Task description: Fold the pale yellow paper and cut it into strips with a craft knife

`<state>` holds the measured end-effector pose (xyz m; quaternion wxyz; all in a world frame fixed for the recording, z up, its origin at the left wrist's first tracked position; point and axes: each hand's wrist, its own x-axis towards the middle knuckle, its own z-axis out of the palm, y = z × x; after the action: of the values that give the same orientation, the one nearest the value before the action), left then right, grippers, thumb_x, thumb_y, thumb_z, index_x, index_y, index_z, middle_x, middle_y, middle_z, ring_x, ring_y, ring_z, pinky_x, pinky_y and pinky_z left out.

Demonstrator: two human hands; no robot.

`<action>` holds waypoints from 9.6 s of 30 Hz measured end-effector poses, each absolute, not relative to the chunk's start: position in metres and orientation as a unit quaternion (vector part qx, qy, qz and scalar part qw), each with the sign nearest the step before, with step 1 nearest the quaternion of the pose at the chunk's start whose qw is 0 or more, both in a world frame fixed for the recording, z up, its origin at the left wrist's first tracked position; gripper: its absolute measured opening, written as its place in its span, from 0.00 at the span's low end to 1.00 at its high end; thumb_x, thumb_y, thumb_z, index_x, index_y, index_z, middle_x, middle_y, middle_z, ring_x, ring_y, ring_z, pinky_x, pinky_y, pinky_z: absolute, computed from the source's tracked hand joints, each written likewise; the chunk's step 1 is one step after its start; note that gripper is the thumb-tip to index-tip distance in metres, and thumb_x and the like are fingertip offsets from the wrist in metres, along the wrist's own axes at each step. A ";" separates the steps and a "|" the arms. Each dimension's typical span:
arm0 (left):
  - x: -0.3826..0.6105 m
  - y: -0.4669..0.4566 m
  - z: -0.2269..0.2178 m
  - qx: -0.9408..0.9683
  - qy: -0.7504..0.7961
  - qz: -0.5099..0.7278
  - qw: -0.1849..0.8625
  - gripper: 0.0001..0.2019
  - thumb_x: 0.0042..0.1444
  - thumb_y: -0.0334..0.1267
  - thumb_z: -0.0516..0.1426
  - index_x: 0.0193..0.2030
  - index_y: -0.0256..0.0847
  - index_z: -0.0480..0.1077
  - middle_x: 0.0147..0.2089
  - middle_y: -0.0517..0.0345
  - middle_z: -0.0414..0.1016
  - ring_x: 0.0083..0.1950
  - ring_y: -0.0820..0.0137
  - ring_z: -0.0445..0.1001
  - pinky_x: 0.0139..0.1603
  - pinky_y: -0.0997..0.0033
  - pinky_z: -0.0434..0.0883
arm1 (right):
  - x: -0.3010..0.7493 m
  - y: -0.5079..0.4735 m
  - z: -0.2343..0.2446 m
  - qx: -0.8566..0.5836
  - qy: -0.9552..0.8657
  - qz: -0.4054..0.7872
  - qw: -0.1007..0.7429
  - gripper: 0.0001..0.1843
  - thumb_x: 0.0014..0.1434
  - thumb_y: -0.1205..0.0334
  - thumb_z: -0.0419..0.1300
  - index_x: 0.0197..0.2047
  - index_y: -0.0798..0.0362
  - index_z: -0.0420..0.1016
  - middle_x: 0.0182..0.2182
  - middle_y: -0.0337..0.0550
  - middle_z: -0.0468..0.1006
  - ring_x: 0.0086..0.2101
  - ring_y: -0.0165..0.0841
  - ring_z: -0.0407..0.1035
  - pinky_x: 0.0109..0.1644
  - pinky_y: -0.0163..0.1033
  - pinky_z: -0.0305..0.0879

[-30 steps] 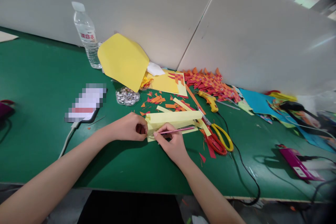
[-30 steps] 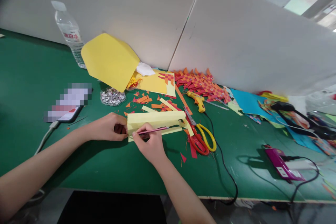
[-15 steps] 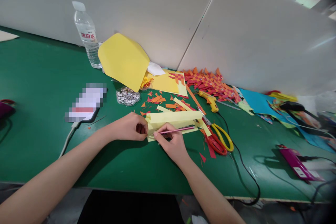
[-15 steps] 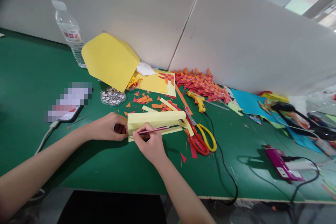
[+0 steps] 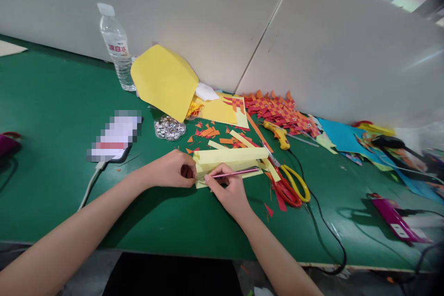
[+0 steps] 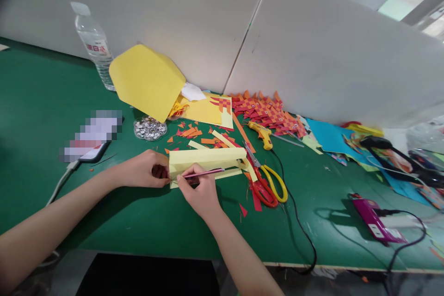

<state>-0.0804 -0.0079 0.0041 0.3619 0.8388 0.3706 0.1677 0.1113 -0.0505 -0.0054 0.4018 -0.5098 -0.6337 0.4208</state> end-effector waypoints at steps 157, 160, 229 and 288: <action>-0.077 -0.009 0.006 0.800 0.396 0.194 0.407 0.03 0.48 0.32 0.56 0.27 0.36 0.71 0.23 0.63 0.71 0.23 0.78 0.67 0.24 0.82 0.63 | 0.118 -0.055 -0.005 -0.462 -0.594 0.406 0.519 0.07 0.52 0.66 0.60 0.25 0.52 0.66 0.22 0.35 0.67 0.23 0.27 0.63 0.26 0.33 0.59; -0.076 -0.008 0.002 0.787 0.411 0.227 0.401 0.04 0.50 0.35 0.56 0.28 0.37 0.69 0.22 0.64 0.68 0.23 0.79 0.66 0.24 0.82 0.62 | 0.121 -0.055 -0.005 -0.439 -0.572 0.414 0.556 0.06 0.53 0.66 0.60 0.27 0.52 0.67 0.24 0.36 0.68 0.25 0.28 0.64 0.27 0.34 0.60; -0.094 -0.027 -0.002 0.964 0.235 0.118 -0.043 0.20 0.60 0.48 0.47 0.54 0.45 0.67 0.53 0.54 0.72 0.31 0.71 0.73 0.30 0.68 0.66 | 0.132 -0.009 -0.007 -0.455 -0.528 0.549 0.461 0.14 0.50 0.52 0.65 0.26 0.54 0.72 0.17 0.34 0.72 0.15 0.25 0.64 0.21 0.31 0.62; -0.101 -0.027 0.005 0.971 0.233 0.041 -0.012 0.24 0.62 0.49 0.44 0.63 0.44 0.58 0.62 0.55 0.65 0.37 0.67 0.76 0.30 0.65 0.63 | 0.118 -0.016 -0.010 -0.510 -0.587 0.492 0.391 0.14 0.48 0.56 0.66 0.23 0.54 0.68 0.15 0.35 0.70 0.15 0.25 0.63 0.19 0.31 0.58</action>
<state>-0.1009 -0.0269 0.0048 -0.0125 0.9715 0.2332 0.0415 0.1180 -0.0159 -0.0096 0.3912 -0.5101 -0.5872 0.4919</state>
